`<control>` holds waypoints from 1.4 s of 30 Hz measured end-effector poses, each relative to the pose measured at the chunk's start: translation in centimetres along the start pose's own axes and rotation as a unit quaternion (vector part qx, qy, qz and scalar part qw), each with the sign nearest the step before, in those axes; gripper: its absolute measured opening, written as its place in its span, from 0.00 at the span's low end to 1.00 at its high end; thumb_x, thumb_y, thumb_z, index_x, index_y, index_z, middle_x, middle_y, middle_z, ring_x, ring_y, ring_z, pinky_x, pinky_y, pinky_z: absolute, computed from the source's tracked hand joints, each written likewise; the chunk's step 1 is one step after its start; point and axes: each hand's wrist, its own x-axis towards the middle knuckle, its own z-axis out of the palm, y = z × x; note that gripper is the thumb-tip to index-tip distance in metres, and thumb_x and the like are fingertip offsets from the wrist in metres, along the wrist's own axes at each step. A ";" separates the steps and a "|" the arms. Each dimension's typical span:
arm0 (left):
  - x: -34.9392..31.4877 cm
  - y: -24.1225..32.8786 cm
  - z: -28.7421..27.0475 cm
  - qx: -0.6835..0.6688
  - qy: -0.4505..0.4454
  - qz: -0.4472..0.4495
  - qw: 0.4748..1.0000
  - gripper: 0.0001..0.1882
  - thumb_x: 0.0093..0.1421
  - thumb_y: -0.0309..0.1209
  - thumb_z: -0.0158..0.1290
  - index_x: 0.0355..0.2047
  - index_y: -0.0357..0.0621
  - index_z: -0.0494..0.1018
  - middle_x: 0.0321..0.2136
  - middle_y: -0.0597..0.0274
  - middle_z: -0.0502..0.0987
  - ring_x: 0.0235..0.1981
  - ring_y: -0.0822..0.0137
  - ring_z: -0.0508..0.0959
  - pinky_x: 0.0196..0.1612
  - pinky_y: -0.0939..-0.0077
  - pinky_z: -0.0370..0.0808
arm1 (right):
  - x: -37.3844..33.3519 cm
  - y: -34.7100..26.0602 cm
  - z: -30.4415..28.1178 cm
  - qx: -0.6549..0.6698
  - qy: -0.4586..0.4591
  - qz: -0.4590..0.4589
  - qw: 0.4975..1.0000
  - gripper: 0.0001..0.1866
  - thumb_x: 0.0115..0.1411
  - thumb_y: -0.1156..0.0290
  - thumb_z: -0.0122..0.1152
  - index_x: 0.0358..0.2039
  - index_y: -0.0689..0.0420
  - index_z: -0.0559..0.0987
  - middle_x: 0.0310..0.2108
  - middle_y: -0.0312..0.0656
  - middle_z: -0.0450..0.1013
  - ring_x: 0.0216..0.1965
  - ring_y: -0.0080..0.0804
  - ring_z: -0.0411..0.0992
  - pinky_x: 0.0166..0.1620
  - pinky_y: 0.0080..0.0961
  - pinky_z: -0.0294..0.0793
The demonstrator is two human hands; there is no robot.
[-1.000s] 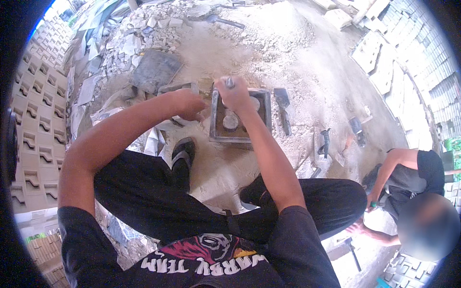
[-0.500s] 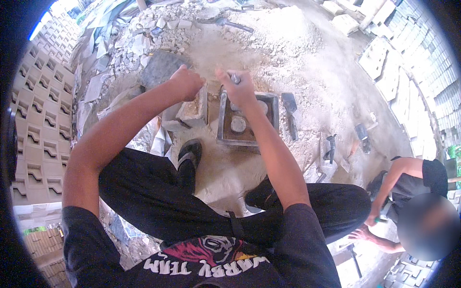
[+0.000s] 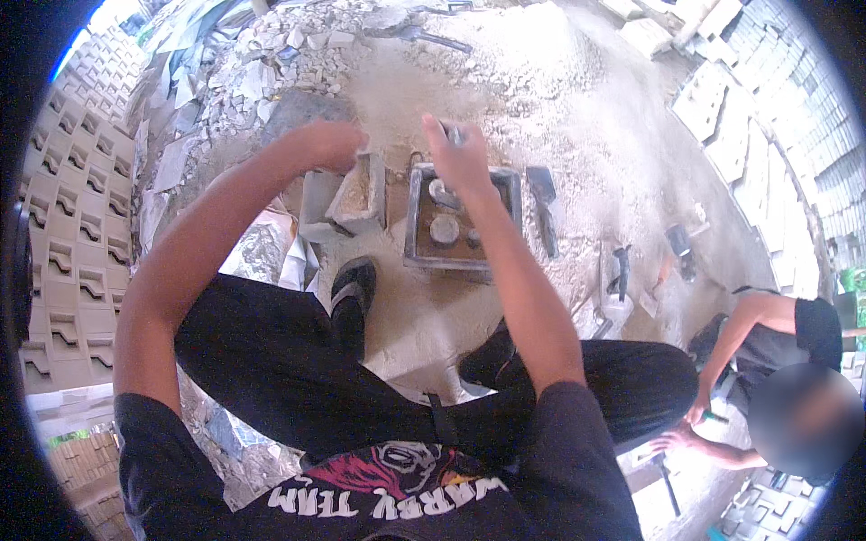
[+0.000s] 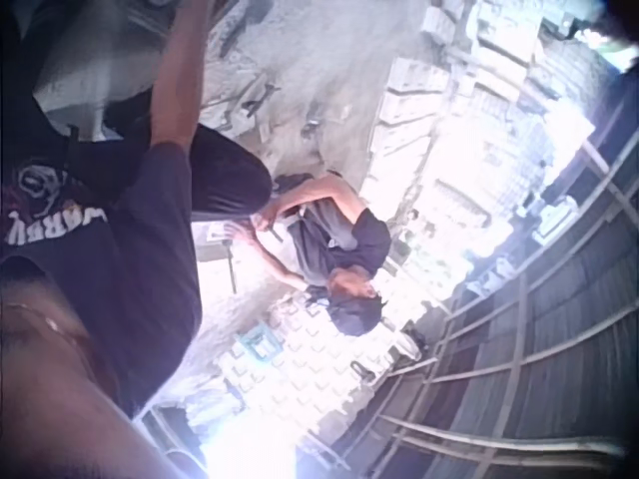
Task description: The person places cylindrical inserts into a square mold, fills the mold with loose sandy material by hand, and levels it using a trowel.
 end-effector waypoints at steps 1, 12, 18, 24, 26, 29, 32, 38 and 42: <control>0.3 0.5 0.5 -0.016 0.005 0.021 1.000 0.19 0.51 0.27 0.50 0.46 0.42 0.74 0.41 0.46 0.78 0.44 0.49 0.78 0.46 0.54 0.74 | 0.4 1.8 0.1 -0.014 -0.011 -0.016 1.000 0.23 0.60 0.54 0.57 0.19 0.63 0.76 0.13 0.40 0.67 0.20 0.30 0.66 0.29 0.32 0.67; 0.5 4.6 -0.9 0.009 -0.037 0.137 0.990 0.20 0.55 0.28 0.46 0.49 0.42 0.70 0.40 0.44 0.77 0.44 0.47 0.77 0.46 0.53 0.74 | 2.4 9.3 1.2 -0.125 0.147 -0.018 0.981 0.29 0.61 0.46 0.53 0.23 0.64 0.79 0.21 0.49 0.76 0.27 0.40 0.75 0.35 0.37 0.72; 0.1 4.3 -0.4 -0.004 -0.030 0.127 0.991 0.18 0.57 0.33 0.48 0.48 0.44 0.70 0.39 0.44 0.77 0.43 0.46 0.77 0.46 0.53 0.73 | -1.9 3.6 0.9 -0.129 0.025 0.007 0.991 0.33 0.61 0.42 0.51 0.24 0.64 0.78 0.20 0.48 0.74 0.27 0.39 0.74 0.38 0.38 0.72; -0.1 3.8 0.1 -0.014 -0.022 0.132 0.991 0.19 0.60 0.40 0.50 0.48 0.46 0.71 0.40 0.45 0.78 0.44 0.47 0.77 0.47 0.54 0.73 | -2.3 2.4 0.1 -0.061 0.095 -0.046 0.993 0.31 0.62 0.48 0.53 0.14 0.63 0.75 0.11 0.46 0.69 0.18 0.36 0.70 0.28 0.38 0.68; 0.4 3.4 1.0 -0.019 -0.017 0.147 0.989 0.19 0.60 0.40 0.51 0.48 0.46 0.71 0.41 0.46 0.78 0.44 0.47 0.77 0.47 0.54 0.73 | -1.8 5.3 0.3 -0.072 0.119 -0.033 0.990 0.30 0.62 0.51 0.54 0.13 0.63 0.74 0.11 0.46 0.69 0.17 0.34 0.69 0.27 0.36 0.67; 0.5 4.2 0.3 0.010 -0.019 0.141 0.990 0.19 0.60 0.41 0.51 0.48 0.46 0.71 0.41 0.47 0.77 0.44 0.47 0.77 0.47 0.55 0.73 | 1.5 7.2 -0.9 -0.084 0.086 0.050 0.991 0.28 0.62 0.52 0.55 0.17 0.65 0.75 0.15 0.46 0.72 0.19 0.30 0.70 0.28 0.34 0.67; -0.6 2.9 1.4 -0.019 -0.026 0.120 0.992 0.19 0.60 0.41 0.51 0.48 0.46 0.71 0.42 0.47 0.77 0.44 0.47 0.77 0.47 0.55 0.73 | -2.6 2.7 -0.8 0.011 0.079 0.017 0.997 0.28 0.60 0.50 0.57 0.21 0.68 0.76 0.17 0.46 0.73 0.22 0.33 0.71 0.31 0.34 0.70; -0.1 4.4 0.2 0.002 -0.037 0.147 0.988 0.19 0.60 0.42 0.50 0.48 0.47 0.71 0.39 0.46 0.78 0.43 0.47 0.77 0.46 0.55 0.74 | -2.6 3.0 -0.9 0.005 0.028 0.047 0.999 0.24 0.59 0.52 0.58 0.21 0.64 0.76 0.17 0.46 0.72 0.24 0.31 0.71 0.33 0.35 0.69; 0.5 5.1 0.5 -0.031 -0.016 0.171 0.985 0.19 0.60 0.41 0.50 0.48 0.46 0.72 0.37 0.46 0.78 0.42 0.47 0.78 0.45 0.55 0.74 | -1.5 6.2 -0.8 -0.075 -0.033 -0.054 0.995 0.23 0.58 0.52 0.60 0.21 0.62 0.77 0.17 0.41 0.72 0.26 0.26 0.71 0.34 0.31 0.70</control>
